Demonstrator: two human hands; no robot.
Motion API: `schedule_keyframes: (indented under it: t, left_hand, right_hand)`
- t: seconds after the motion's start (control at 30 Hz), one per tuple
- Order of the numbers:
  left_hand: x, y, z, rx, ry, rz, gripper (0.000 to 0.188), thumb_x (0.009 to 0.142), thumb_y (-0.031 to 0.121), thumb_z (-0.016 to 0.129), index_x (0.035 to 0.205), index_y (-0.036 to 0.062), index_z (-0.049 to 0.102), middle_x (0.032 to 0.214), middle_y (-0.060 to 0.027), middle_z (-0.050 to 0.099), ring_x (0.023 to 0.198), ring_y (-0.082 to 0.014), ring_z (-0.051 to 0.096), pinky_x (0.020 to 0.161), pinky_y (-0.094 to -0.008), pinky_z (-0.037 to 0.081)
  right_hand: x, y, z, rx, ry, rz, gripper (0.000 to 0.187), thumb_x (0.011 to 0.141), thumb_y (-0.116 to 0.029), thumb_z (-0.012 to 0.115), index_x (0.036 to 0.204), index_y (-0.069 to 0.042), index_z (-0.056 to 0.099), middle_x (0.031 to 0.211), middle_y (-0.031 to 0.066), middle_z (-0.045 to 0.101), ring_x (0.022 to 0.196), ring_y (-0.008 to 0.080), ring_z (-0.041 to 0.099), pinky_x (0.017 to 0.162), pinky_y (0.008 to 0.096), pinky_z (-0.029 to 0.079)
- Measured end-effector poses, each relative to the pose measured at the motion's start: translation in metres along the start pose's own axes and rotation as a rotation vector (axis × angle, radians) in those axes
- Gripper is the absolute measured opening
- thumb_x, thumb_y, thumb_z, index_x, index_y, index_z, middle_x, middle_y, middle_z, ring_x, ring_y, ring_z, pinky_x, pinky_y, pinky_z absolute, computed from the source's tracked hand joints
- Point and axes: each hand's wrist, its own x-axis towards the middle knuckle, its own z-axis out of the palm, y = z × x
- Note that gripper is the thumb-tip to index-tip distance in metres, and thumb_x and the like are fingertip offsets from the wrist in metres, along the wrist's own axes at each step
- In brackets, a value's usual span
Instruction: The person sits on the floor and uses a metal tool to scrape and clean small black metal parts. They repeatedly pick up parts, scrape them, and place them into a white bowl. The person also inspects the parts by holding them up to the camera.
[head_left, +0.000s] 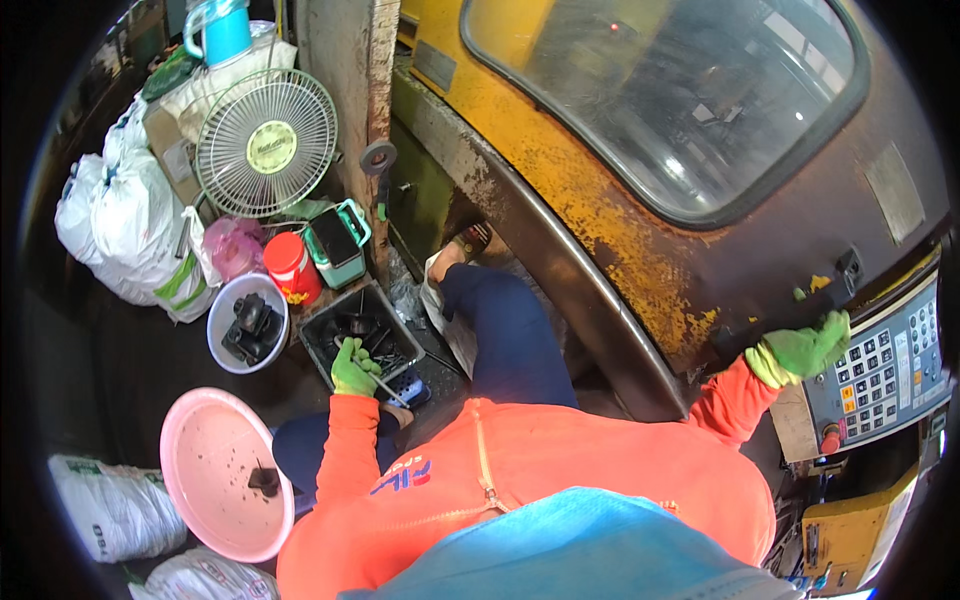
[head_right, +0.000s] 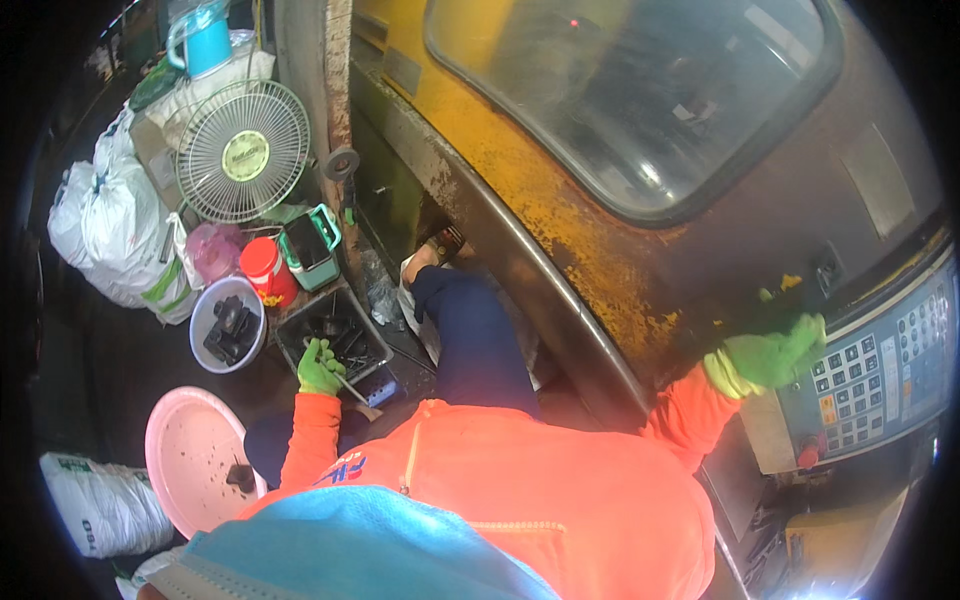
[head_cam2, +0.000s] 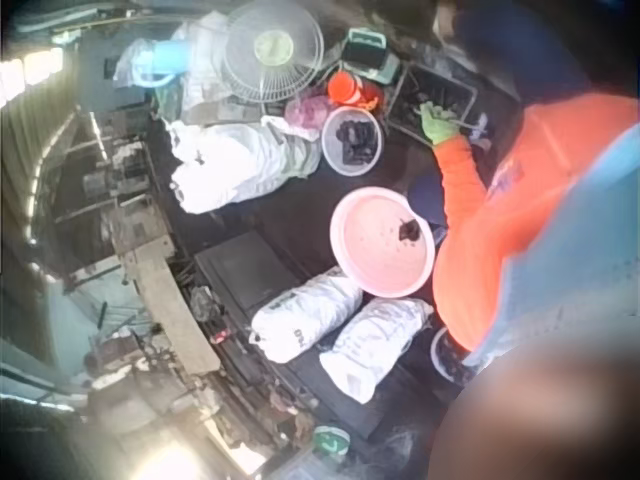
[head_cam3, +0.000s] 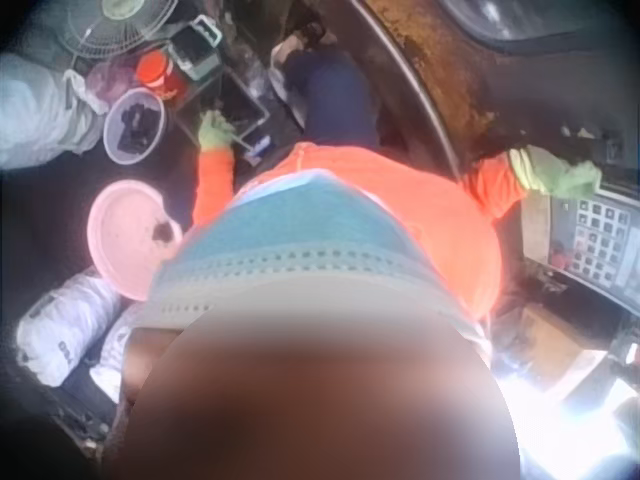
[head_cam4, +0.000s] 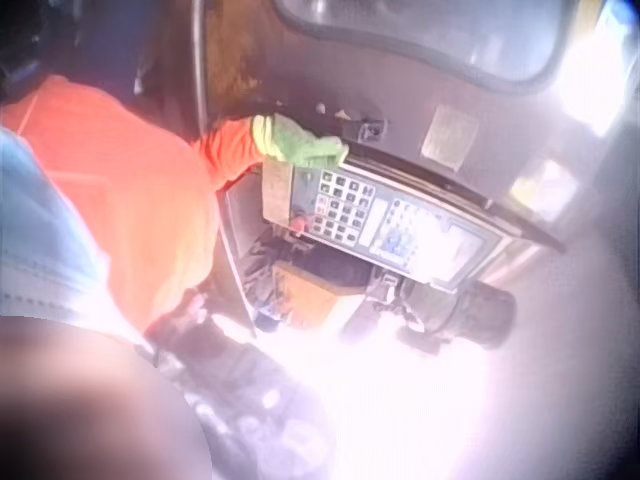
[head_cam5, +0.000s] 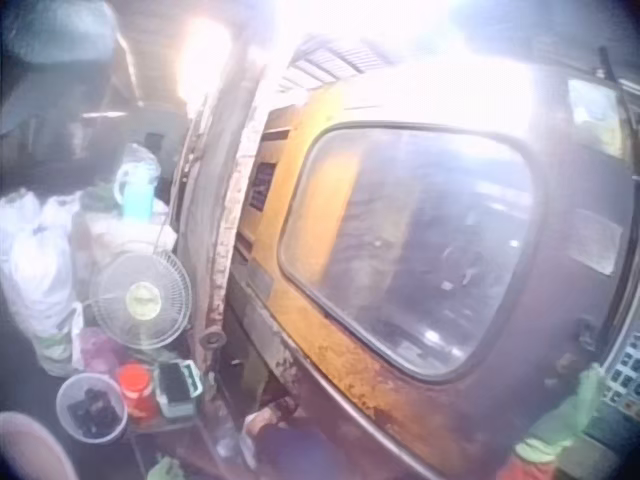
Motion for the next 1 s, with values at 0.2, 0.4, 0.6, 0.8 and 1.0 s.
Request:
schedule_keyframes:
  t: [0.2, 0.4, 0.6, 0.8, 1.0]
  left_hand:
    - [0.02, 0.006, -0.017, -0.051, 0.048, 0.027, 0.019, 0.087, 0.034, 0.062, 0.084, 0.0148, 0.06, 0.061, 0.003, 0.053, 0.043, -0.0102, 0.042, 0.042, -0.0246, 0.035]
    - [0.026, 0.004, -0.022, -0.121, -0.005, 0.127, 0.017, 0.086, 0.036, 0.063, 0.094, 0.0203, 0.062, 0.064, 0.0024, 0.056, 0.043, -0.0094, 0.044, 0.041, -0.0231, 0.038]
    - [0.025, 0.002, -0.046, -0.161, 0.073, 0.144, 0.02, 0.088, 0.037, 0.061, 0.098, 0.0197, 0.062, 0.068, 0.0021, 0.056, 0.044, -0.0097, 0.042, 0.044, -0.0231, 0.038]
    - [0.033, 0.006, -0.087, -0.222, -0.037, 0.05, 0.026, 0.09, 0.041, 0.055, 0.086, 0.0179, 0.066, 0.047, 0.0043, 0.041, 0.038, -0.0103, 0.033, 0.037, -0.0249, 0.032]
    - [0.023, 0.02, -0.103, -0.172, -0.102, 0.038, 0.051, 0.092, 0.057, 0.037, 0.063, 0.0184, 0.053, 0.042, 0.0041, 0.031, 0.034, -0.0131, 0.024, 0.035, -0.0312, 0.02]
  right_hand:
    - [-0.02, -0.01, 0.066, 0.427, -0.409, 0.557, 0.026, 0.093, -0.02, 0.053, 0.111, -0.002, 0.052, 0.079, 0.0082, 0.057, 0.061, 0.0208, 0.055, 0.053, 0.0328, 0.045]
    - [-0.055, 0.008, 0.168, 0.62, -0.456, 0.611, 0.019, 0.093, -0.016, 0.054, 0.107, -0.003, 0.051, 0.066, 0.0007, 0.049, 0.049, 0.0105, 0.044, 0.044, 0.025, 0.036]
    - [-0.099, 0.029, 0.27, 0.661, -0.479, 0.533, 0.017, 0.087, -0.016, 0.063, 0.098, -0.011, 0.05, 0.068, -0.0012, 0.051, 0.048, 0.0075, 0.048, 0.042, 0.0232, 0.037]
    - [-0.108, 0.032, 0.316, 0.192, -0.84, 0.266, 0.044, 0.08, -0.025, 0.069, 0.111, -0.005, 0.046, 0.086, 0.005, 0.056, 0.074, 0.0185, 0.059, 0.065, 0.0319, 0.048]
    - [-0.014, 0.094, 0.294, 0.353, -1.25, -0.178, 0.033, 0.085, -0.024, 0.064, 0.108, -0.002, 0.059, 0.091, 0.0084, 0.063, 0.088, 0.0158, 0.059, 0.08, 0.029, 0.047]
